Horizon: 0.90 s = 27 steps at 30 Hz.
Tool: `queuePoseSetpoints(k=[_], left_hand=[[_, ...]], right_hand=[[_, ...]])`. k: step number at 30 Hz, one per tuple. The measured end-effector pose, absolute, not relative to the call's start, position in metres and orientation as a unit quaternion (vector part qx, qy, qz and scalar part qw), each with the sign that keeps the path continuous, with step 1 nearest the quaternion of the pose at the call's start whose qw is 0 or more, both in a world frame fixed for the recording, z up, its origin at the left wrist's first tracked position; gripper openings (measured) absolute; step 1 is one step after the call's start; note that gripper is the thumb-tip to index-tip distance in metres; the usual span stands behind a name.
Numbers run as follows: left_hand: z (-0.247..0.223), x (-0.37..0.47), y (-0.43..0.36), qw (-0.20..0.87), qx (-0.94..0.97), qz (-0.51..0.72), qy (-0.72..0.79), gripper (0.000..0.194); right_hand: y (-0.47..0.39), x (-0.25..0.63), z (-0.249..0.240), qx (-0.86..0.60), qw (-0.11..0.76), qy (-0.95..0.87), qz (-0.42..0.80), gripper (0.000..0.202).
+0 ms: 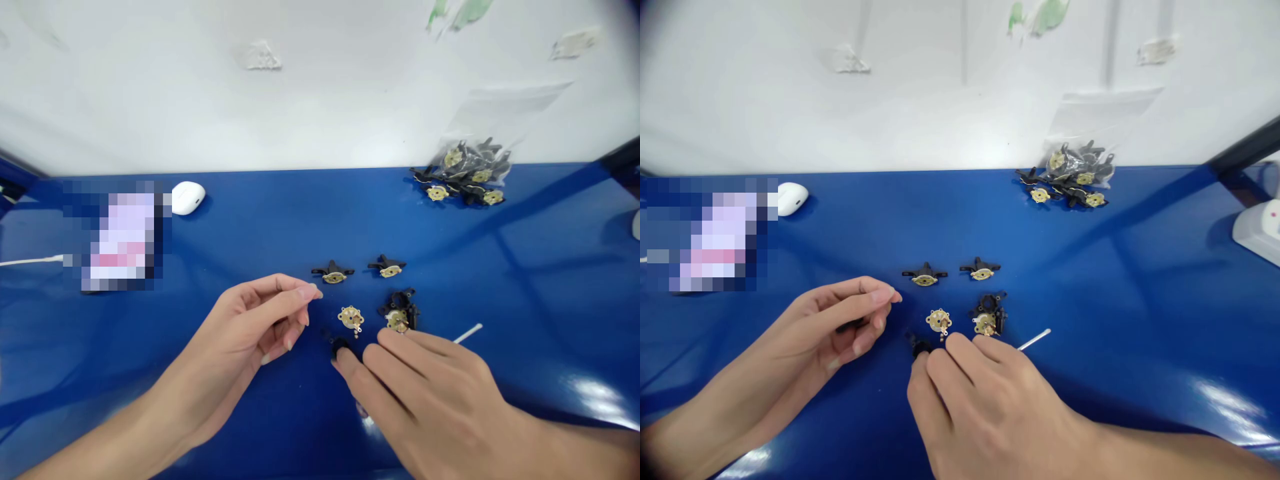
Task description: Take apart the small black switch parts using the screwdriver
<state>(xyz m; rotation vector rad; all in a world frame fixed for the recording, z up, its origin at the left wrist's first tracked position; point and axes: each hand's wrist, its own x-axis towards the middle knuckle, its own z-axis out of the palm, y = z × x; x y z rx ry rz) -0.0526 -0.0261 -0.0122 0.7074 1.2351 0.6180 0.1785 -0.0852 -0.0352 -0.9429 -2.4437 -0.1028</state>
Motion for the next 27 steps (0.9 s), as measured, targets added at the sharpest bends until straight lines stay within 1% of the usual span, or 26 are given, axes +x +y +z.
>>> queuePoseSetpoints(k=[7, 13, 19, 27], left_hand=[[-0.0117, -0.0533, -0.0259, 0.718, 0.318, 0.281, 0.552, 0.034], [-0.0113, -0.0516, -0.0257, 0.717, 0.319, 0.28, 0.552, 0.036], [-0.0124, -0.0526, -0.0264, 0.714, 0.323, 0.277, 0.555, 0.036], [-0.0111, -0.052, -0.0265, 0.718, 0.321, 0.278, 0.552, 0.034]], right_hand=[[-0.0861, 0.1802, -0.0378, -0.348, 0.246, -0.904, -0.027, 0.032], [-0.0847, 0.1786, -0.036, -0.363, 0.259, -0.894, -0.052, 0.032], [-0.0838, 0.1779, -0.0356, -0.371, 0.265, -0.888, -0.051, 0.034], [-0.085, 0.1807, -0.0404, -0.365, 0.253, -0.895, -0.043, 0.033]])
